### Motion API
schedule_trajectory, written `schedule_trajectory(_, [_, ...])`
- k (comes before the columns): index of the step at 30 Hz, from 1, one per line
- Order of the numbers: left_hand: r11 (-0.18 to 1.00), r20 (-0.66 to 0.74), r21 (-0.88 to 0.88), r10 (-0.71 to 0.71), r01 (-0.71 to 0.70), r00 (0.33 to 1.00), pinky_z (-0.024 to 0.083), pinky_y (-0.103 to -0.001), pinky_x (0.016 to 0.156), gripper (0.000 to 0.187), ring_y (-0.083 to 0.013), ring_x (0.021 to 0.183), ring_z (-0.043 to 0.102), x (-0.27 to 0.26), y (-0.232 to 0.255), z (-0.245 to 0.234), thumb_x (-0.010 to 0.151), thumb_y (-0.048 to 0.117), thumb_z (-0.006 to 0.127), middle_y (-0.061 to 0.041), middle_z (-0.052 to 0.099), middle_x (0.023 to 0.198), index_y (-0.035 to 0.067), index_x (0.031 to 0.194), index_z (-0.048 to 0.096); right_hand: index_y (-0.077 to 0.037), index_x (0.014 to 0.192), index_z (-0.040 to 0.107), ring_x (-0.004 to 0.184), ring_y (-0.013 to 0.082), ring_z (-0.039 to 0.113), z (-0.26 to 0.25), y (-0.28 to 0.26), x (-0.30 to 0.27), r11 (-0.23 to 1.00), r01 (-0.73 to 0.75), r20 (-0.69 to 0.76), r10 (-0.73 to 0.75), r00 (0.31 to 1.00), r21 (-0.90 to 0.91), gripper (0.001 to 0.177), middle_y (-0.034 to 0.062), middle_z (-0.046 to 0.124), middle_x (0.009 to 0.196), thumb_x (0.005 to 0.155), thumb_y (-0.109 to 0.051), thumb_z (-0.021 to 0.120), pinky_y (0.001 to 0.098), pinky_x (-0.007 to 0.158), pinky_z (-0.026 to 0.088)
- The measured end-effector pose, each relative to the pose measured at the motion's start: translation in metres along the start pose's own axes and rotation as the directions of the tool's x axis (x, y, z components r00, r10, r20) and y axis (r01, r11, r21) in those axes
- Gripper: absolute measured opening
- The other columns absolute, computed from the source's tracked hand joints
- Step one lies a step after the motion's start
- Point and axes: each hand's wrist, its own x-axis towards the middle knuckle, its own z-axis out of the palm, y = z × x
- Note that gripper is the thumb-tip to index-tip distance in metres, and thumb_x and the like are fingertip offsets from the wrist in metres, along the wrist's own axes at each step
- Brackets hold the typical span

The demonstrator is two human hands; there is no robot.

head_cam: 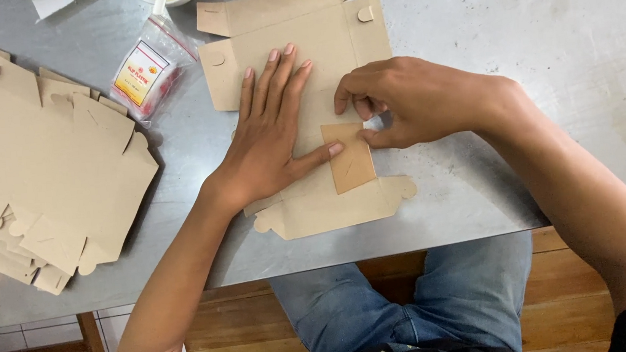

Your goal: The person assembles flat cardboard box blanks by folding the flaps and pressing them into shape. They handle multiple blanks sequentially, folding the side and bottom flaps to form the box structure on a metal workbench.

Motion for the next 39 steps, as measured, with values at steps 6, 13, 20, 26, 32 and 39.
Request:
schedule_trajectory(6, [0.995, 0.130, -0.013, -0.097, 0.100, 0.987, -0.008, -0.057, 0.129, 0.108, -0.0333, 0.161, -0.011, 0.010, 0.009, -0.002, 0.098, 0.074, 0.050, -0.017, -0.008, 0.174, 0.006, 0.166, 0.002, -0.019, 0.128, 0.057, 0.086, 0.0237, 0.061, 0.001, -0.005, -0.001, 0.994, -0.028, 0.065, 0.035, 0.997, -0.106, 0.064, 0.0009, 0.062, 0.096, 0.077, -0.041, 0.088, 0.0396, 0.070, 0.047])
schedule_trajectory(13, [0.971, 0.319, -0.066, -0.199, 0.232, 0.927, -0.018, -0.067, 0.120, 0.116, -0.0415, 0.157, -0.021, 0.027, 0.011, -0.011, 0.094, 0.071, 0.062, -0.019, -0.021, 0.171, 0.011, 0.168, -0.003, -0.007, 0.135, 0.064, 0.094, 0.0302, 0.069, -0.008, -0.033, -0.008, 0.978, -0.051, 0.036, 0.059, 0.998, -0.204, 0.082, 0.0121, 0.072, 0.100, 0.069, -0.044, 0.095, 0.0391, 0.078, 0.059])
schedule_trajectory(20, [0.958, 0.297, 0.002, -0.274, 0.286, 0.915, -0.002, -0.074, 0.120, 0.155, -0.0476, 0.147, -0.002, 0.063, -0.003, -0.010, 0.049, 0.077, 0.094, -0.022, -0.004, 0.156, 0.019, 0.164, 0.007, -0.009, 0.136, 0.065, 0.109, 0.0364, 0.060, 0.001, -0.014, -0.007, 0.984, 0.068, -0.061, -0.079, 0.995, -0.167, 0.089, 0.0157, 0.060, 0.112, 0.063, -0.052, 0.095, 0.0454, 0.086, 0.056])
schedule_trajectory(26, [0.965, 0.317, -0.174, -0.131, 0.193, 0.939, -0.022, -0.065, 0.120, 0.163, -0.0488, 0.152, -0.029, 0.050, -0.012, -0.014, 0.053, 0.083, 0.090, -0.025, -0.030, 0.168, 0.021, 0.169, -0.007, -0.011, 0.124, 0.073, 0.114, 0.0326, 0.054, 0.019, 0.000, -0.011, 0.961, 0.218, -0.246, -0.255, 0.935, -0.169, 0.075, 0.0123, 0.057, 0.118, 0.068, -0.056, 0.092, 0.0401, 0.095, 0.049])
schedule_trajectory(32, [0.959, 0.364, -0.194, -0.127, 0.209, 0.923, -0.025, -0.064, 0.119, 0.164, -0.0465, 0.152, -0.031, 0.053, -0.012, -0.015, 0.052, 0.079, 0.091, -0.025, -0.031, 0.167, 0.022, 0.168, -0.009, -0.021, 0.125, 0.071, 0.141, 0.0332, 0.041, 0.032, 0.010, -0.012, 0.931, 0.296, -0.293, -0.350, 0.890, -0.215, 0.062, 0.0106, 0.053, 0.140, 0.077, -0.058, 0.083, 0.0434, 0.109, 0.028])
schedule_trajectory(39, [0.960, 0.382, -0.178, -0.137, 0.218, 0.914, -0.025, -0.064, 0.118, 0.164, -0.0463, 0.152, -0.032, 0.052, -0.008, -0.020, 0.051, 0.078, 0.092, -0.025, -0.033, 0.166, 0.022, 0.168, -0.009, -0.018, 0.124, 0.071, 0.144, 0.0354, 0.045, 0.036, 0.017, -0.010, 0.929, 0.343, -0.358, -0.370, 0.857, -0.139, 0.035, 0.0129, 0.056, 0.140, 0.091, -0.032, 0.071, 0.0500, 0.114, 0.028])
